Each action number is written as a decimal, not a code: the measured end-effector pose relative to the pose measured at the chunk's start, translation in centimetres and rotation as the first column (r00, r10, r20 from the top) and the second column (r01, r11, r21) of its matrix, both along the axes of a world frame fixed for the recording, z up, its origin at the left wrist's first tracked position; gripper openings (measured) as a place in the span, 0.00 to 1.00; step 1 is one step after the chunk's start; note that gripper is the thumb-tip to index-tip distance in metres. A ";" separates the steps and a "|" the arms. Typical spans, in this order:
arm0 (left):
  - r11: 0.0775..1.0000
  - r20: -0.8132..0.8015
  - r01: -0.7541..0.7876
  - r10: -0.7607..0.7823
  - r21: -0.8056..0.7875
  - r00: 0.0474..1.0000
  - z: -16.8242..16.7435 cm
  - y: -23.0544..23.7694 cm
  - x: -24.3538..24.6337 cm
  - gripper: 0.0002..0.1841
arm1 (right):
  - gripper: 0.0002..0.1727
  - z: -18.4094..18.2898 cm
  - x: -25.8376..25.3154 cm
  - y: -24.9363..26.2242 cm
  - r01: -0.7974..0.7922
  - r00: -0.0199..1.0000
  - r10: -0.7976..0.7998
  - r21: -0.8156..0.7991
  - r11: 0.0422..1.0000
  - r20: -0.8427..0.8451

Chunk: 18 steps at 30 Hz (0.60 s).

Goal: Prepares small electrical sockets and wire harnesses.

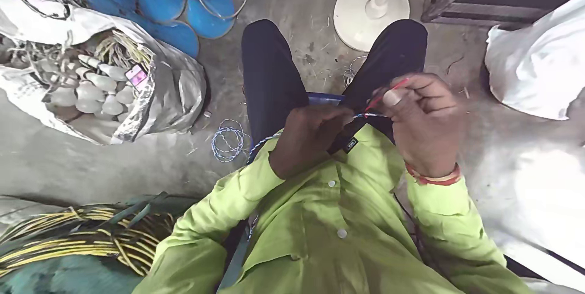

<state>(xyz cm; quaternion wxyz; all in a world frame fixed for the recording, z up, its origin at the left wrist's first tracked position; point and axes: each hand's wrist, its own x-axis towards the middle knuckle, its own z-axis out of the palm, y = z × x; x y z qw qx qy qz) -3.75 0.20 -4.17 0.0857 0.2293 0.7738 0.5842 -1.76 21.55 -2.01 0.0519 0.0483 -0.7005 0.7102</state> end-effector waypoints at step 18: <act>0.999 0.096 0.043 -0.041 -0.025 0.995 0.5 -2.0 -0.6 0.09 | 0.06 -2.5 -1.1 0.7 -0.301 0.953 0.292 0.356 0.885 0.079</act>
